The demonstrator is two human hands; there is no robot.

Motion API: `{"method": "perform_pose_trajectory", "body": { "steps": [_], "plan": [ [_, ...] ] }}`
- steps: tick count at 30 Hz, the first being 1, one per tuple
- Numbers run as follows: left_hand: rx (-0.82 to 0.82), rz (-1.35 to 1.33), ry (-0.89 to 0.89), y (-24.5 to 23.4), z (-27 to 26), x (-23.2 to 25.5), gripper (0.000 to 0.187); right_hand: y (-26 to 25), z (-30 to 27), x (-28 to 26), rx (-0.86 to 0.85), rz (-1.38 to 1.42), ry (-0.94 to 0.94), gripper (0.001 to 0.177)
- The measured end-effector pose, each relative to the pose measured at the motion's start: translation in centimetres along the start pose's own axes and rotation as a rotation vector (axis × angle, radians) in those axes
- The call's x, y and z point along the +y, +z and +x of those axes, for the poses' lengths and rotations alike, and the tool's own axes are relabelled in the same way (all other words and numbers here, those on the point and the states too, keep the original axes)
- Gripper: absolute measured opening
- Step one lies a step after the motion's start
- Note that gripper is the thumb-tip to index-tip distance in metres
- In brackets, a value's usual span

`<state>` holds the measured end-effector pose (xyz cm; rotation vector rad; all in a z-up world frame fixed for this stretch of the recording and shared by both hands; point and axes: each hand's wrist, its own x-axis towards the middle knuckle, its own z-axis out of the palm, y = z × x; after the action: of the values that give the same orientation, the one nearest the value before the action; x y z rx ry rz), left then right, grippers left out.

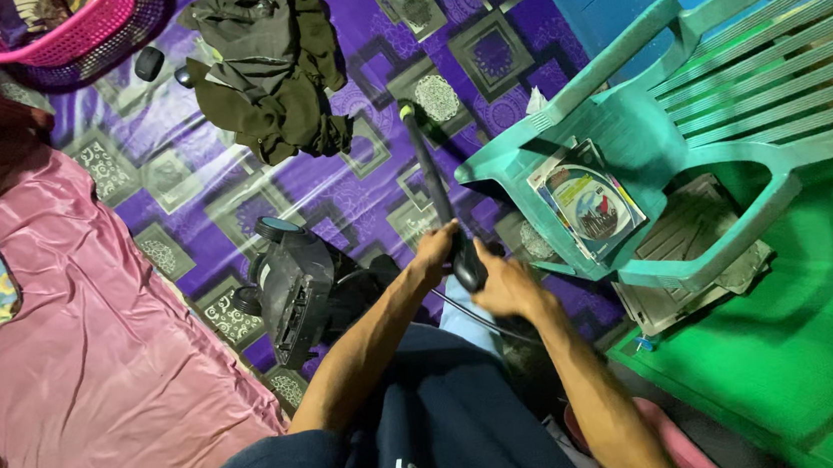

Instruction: The person vacuums a patterned purple floor in a bedroom, moving a plastic chair to access the area underneath. After vacuuming, the person picks up a green shirt from the floor and folds it neatly.

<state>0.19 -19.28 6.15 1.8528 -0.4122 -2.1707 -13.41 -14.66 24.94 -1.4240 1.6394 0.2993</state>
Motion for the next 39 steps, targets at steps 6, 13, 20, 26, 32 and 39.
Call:
{"method": "perform_pose_trajectory", "body": {
  "steps": [6,13,20,26,32,39],
  "plan": [
    [0.090,0.188,-0.122,-0.1,0.3,-6.7,0.062,3.7,-7.9,0.6,-0.067,0.024,0.049,0.120],
    [0.311,0.349,-0.154,0.8,-2.6,-13.2,0.076,10.3,-12.1,1.6,0.122,0.237,-0.108,0.109],
    [0.326,0.321,0.116,-0.5,0.6,-13.4,0.054,9.9,-10.2,0.2,0.077,0.253,0.017,0.102],
    [0.292,0.192,0.416,-2.7,5.5,-10.7,0.032,9.5,-4.4,-0.3,0.159,0.187,-0.068,0.099],
    [0.183,0.025,0.372,-4.4,6.5,-7.5,0.041,6.7,0.2,-2.5,0.150,0.075,-0.060,0.100],
    [0.103,-0.217,0.343,-6.0,5.7,-5.5,0.064,4.9,6.4,-4.1,0.133,-0.042,-0.018,0.102]
  ]
}}
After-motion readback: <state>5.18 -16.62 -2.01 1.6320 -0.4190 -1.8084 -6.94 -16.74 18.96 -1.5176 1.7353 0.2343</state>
